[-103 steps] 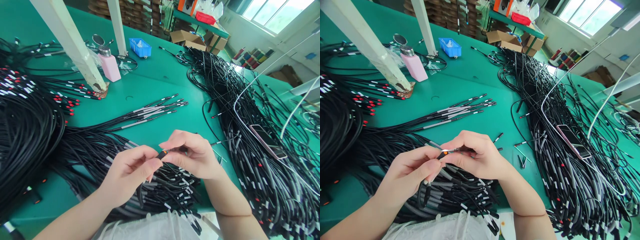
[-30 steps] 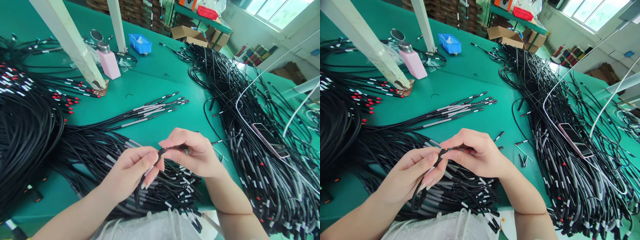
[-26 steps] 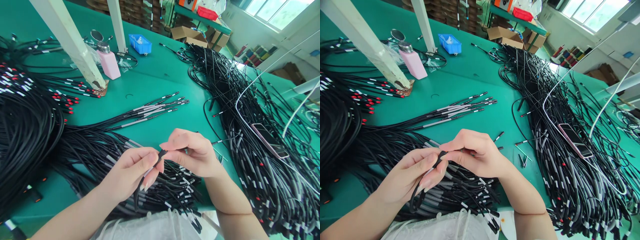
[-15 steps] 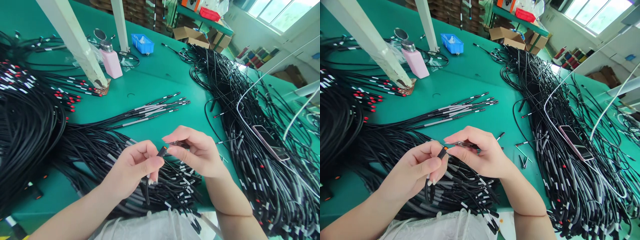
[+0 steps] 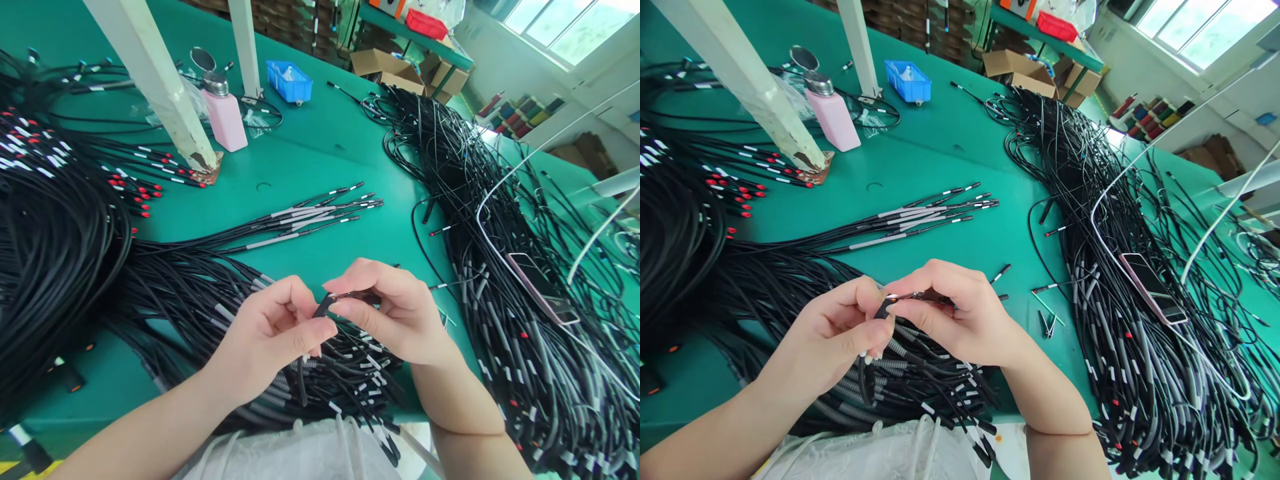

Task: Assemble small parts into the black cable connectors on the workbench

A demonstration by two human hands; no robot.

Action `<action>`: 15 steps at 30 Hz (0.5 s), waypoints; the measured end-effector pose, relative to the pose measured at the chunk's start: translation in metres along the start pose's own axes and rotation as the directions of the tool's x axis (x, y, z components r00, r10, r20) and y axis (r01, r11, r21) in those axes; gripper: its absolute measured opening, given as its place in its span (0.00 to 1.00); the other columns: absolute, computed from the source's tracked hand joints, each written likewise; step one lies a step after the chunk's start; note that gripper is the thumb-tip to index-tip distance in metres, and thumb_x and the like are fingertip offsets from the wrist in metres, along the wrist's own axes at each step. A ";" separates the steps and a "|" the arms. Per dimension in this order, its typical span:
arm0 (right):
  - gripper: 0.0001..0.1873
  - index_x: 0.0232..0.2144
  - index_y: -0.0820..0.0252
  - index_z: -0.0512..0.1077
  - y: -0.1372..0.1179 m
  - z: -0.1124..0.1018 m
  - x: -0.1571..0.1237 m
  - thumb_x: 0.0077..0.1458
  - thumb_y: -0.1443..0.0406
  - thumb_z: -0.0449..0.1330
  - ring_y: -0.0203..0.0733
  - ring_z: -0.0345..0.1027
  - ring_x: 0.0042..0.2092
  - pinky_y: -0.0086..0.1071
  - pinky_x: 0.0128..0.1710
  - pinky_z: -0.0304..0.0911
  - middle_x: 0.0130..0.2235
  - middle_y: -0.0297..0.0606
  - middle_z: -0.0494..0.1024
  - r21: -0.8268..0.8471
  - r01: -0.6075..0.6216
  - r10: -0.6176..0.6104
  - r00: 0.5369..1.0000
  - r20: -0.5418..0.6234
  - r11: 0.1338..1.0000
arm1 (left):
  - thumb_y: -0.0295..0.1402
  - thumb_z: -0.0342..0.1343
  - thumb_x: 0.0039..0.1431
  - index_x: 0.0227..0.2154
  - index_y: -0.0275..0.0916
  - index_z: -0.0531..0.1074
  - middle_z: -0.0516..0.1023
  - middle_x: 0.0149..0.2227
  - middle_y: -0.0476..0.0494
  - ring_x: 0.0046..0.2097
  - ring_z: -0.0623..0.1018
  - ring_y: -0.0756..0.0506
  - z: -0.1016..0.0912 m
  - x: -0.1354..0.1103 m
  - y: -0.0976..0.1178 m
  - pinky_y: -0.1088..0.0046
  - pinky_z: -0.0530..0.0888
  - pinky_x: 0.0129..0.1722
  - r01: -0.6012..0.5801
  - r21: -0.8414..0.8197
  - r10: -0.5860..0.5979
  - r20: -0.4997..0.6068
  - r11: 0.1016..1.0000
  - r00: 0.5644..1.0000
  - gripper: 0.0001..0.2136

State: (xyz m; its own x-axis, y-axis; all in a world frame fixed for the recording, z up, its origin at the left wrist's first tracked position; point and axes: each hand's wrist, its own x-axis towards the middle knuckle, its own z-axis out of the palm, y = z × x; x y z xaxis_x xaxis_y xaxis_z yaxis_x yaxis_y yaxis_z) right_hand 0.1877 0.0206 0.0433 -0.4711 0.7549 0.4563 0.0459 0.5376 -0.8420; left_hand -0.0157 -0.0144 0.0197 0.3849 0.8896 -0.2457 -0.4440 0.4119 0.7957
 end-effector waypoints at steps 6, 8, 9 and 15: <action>0.12 0.49 0.57 0.81 0.003 0.000 0.001 0.67 0.74 0.65 0.37 0.75 0.36 0.31 0.34 0.72 0.38 0.37 0.85 0.034 0.120 -0.119 0.993 -0.013 0.992 | 0.36 0.75 0.57 0.24 0.40 0.72 0.77 0.17 0.56 0.20 0.72 0.54 0.002 0.001 0.001 0.83 0.68 0.22 0.034 -0.018 -0.034 0.001 0.999 0.999 0.16; 0.13 0.49 0.56 0.82 -0.002 -0.001 0.001 0.67 0.75 0.64 0.39 0.75 0.40 0.32 0.36 0.73 0.40 0.38 0.83 -0.050 0.087 -0.089 0.995 -0.042 0.995 | 0.34 0.75 0.55 0.24 0.40 0.71 0.77 0.17 0.56 0.20 0.72 0.55 0.003 0.003 0.003 0.83 0.68 0.22 0.018 -0.010 -0.019 -0.038 1.000 0.999 0.16; 0.15 0.50 0.55 0.82 -0.005 0.000 0.000 0.68 0.75 0.62 0.40 0.75 0.41 0.33 0.36 0.74 0.40 0.38 0.82 -0.115 0.062 -0.070 0.995 -0.068 0.991 | 0.32 0.74 0.55 0.23 0.40 0.71 0.77 0.17 0.56 0.20 0.72 0.55 0.004 0.004 0.005 0.83 0.68 0.22 0.013 -0.004 -0.013 -0.063 1.000 0.998 0.16; 0.18 0.53 0.54 0.75 -0.015 0.013 -0.007 0.65 0.77 0.62 0.39 0.71 0.32 0.32 0.27 0.69 0.35 0.34 0.78 -0.451 0.033 -0.107 0.985 -0.138 0.892 | 0.28 0.72 0.50 0.21 0.41 0.68 0.73 0.17 0.60 0.20 0.70 0.55 0.009 0.004 0.009 0.83 0.67 0.21 0.052 0.055 -0.044 -0.145 0.997 0.988 0.16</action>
State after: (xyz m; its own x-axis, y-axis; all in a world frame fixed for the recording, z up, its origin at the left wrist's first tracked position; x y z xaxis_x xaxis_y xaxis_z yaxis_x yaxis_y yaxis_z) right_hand 0.1787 0.0026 0.0493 -0.3472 0.7378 0.5788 0.4229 0.6741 -0.6056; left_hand -0.0108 -0.0094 0.0306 0.2828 0.8898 -0.3581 -0.3784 0.4466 0.8108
